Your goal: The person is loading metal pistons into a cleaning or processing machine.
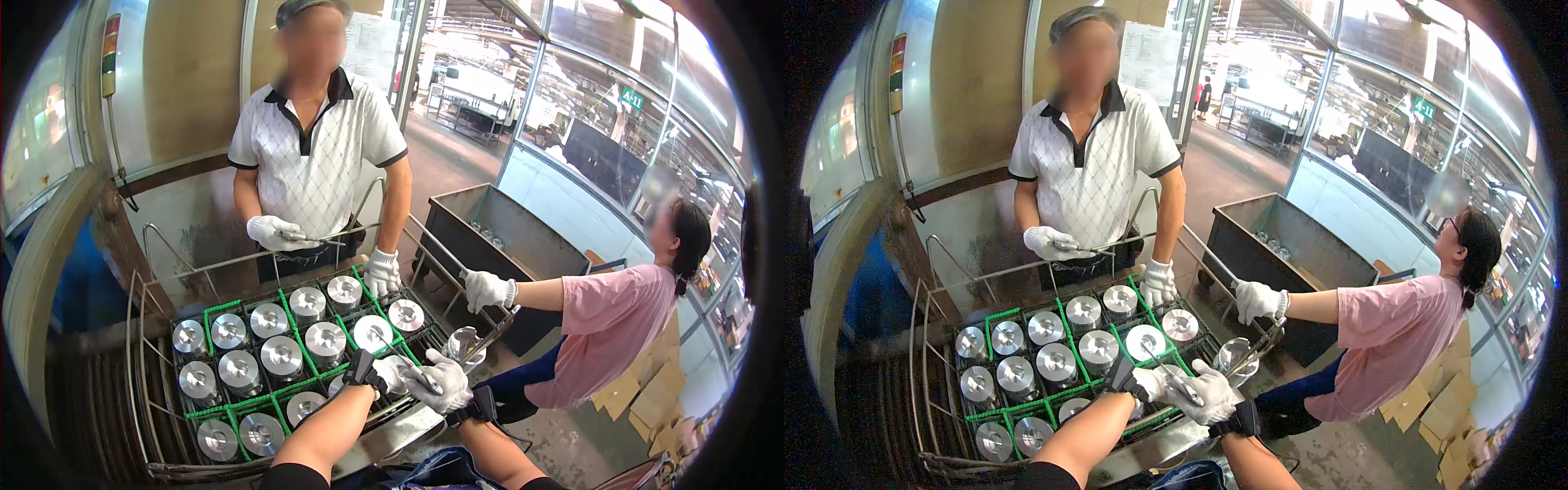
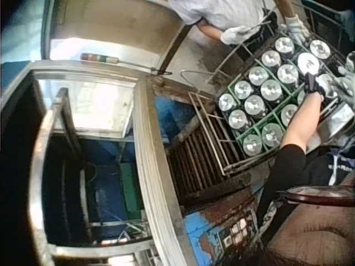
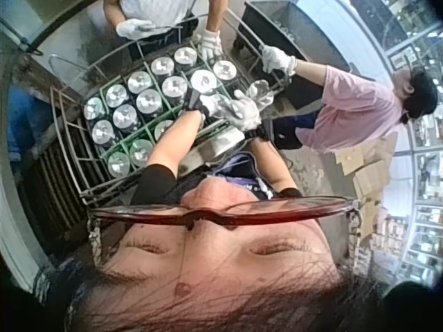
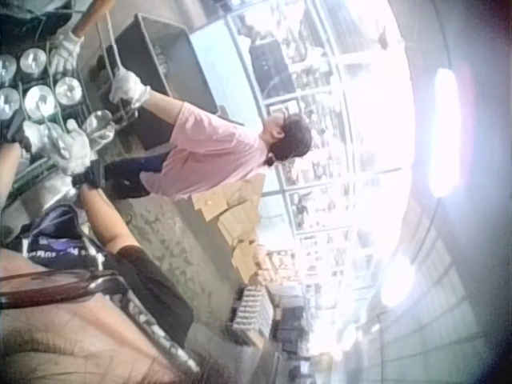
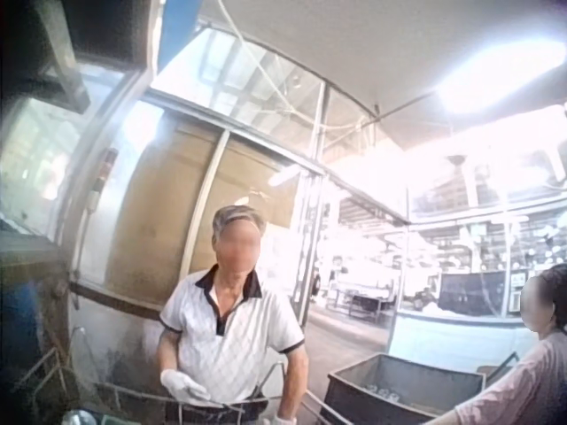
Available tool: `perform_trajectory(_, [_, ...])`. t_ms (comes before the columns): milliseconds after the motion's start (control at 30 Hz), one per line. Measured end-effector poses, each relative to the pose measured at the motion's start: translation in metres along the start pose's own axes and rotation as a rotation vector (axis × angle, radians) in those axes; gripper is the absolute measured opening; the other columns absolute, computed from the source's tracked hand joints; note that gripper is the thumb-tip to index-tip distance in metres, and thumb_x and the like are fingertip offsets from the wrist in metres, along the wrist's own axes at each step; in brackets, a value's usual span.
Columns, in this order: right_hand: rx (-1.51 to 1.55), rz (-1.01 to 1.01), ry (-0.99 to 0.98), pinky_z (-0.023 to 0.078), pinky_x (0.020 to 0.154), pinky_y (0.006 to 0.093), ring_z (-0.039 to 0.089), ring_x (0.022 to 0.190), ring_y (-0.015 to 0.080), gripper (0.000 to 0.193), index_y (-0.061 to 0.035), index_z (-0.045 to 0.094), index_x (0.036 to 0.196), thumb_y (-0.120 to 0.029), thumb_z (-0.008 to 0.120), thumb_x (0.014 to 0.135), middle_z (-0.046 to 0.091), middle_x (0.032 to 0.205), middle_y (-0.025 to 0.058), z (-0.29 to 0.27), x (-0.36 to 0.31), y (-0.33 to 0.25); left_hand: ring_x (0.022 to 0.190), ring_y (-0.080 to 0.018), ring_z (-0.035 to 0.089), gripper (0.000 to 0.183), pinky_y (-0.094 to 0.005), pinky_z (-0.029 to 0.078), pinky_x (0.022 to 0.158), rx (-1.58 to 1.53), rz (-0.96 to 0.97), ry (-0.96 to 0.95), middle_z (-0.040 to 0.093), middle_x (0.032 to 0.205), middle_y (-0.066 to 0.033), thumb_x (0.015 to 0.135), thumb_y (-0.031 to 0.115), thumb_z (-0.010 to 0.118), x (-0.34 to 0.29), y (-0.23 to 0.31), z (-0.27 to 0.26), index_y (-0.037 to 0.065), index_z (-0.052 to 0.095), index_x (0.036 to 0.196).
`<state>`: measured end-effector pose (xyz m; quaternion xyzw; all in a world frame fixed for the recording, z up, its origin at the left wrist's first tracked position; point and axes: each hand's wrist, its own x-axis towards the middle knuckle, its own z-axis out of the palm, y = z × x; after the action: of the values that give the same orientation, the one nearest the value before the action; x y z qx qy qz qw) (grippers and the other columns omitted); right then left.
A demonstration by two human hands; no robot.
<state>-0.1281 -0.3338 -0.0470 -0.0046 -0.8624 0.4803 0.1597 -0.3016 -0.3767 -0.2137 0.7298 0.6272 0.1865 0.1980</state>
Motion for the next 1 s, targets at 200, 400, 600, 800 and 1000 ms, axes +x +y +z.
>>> perform_trajectory(200, [-0.602, -0.374, 0.076, 0.048, 0.080, 0.0392, 0.058, 0.072, 0.0302, 0.025, -0.0129, 0.072, 0.103, -0.024, 0.070, 0.080, 0.068, 0.078, 0.0068, -0.009, 0.001, -0.037, 0.103, -0.0279, 0.064, 0.040, -0.0365, 0.051, 0.088, -0.149, -0.219, -0.088, 0.068, 0.111, -0.0110, 0.074, 0.011, 0.064, 0.003, 0.004, 0.006, 0.019, 0.068, 0.113])
perform_trajectory(400, [-0.645, -0.283, -0.028, 0.048, 0.080, 0.0375, 0.059, 0.077, 0.0287, 0.026, -0.0115, 0.072, 0.102, -0.025, 0.070, 0.080, 0.068, 0.082, 0.0072, -0.009, 0.001, -0.049, 0.103, -0.0295, 0.064, 0.040, -0.0377, 0.051, 0.089, -0.010, -0.104, -0.082, 0.068, 0.112, -0.0107, 0.076, 0.016, 0.064, -0.001, 0.009, -0.001, 0.021, 0.067, 0.115])
perform_trajectory(600, [-0.671, -0.521, 0.035, 0.049, 0.073, 0.0388, 0.058, 0.071, 0.0311, 0.023, -0.0100, 0.071, 0.100, -0.018, 0.074, 0.079, 0.064, 0.091, 0.0115, -0.018, 0.007, -0.037, 0.101, -0.0291, 0.064, 0.030, -0.0373, 0.049, 0.089, 0.000, -0.040, -0.086, 0.068, 0.108, -0.0105, 0.079, 0.034, 0.066, -0.024, 0.039, -0.053, 0.017, 0.069, 0.104])
perform_trajectory(800, [-0.539, -0.370, 0.103, 0.050, 0.078, 0.0376, 0.060, 0.078, 0.0287, 0.024, -0.0105, 0.066, 0.099, -0.018, 0.073, 0.077, 0.066, 0.094, 0.0065, -0.024, 0.001, -0.027, 0.086, -0.0287, 0.067, 0.025, -0.0382, 0.052, 0.077, -0.102, 0.073, 0.079, 0.070, 0.093, -0.0125, 0.085, 0.035, 0.063, -0.030, 0.087, -0.097, 0.012, 0.069, 0.093])
perform_trajectory(1000, [-0.531, -0.390, 0.152, 0.050, 0.070, 0.0395, 0.059, 0.080, 0.0296, 0.027, -0.0104, 0.065, 0.095, -0.019, 0.074, 0.071, 0.068, 0.097, 0.0053, -0.025, -0.009, -0.015, 0.110, -0.0149, 0.049, 0.032, -0.0309, 0.039, 0.094, -0.114, -0.130, -0.111, 0.053, 0.121, -0.0014, 0.092, 0.038, 0.051, -0.032, 0.076, -0.080, 0.018, 0.055, 0.116])
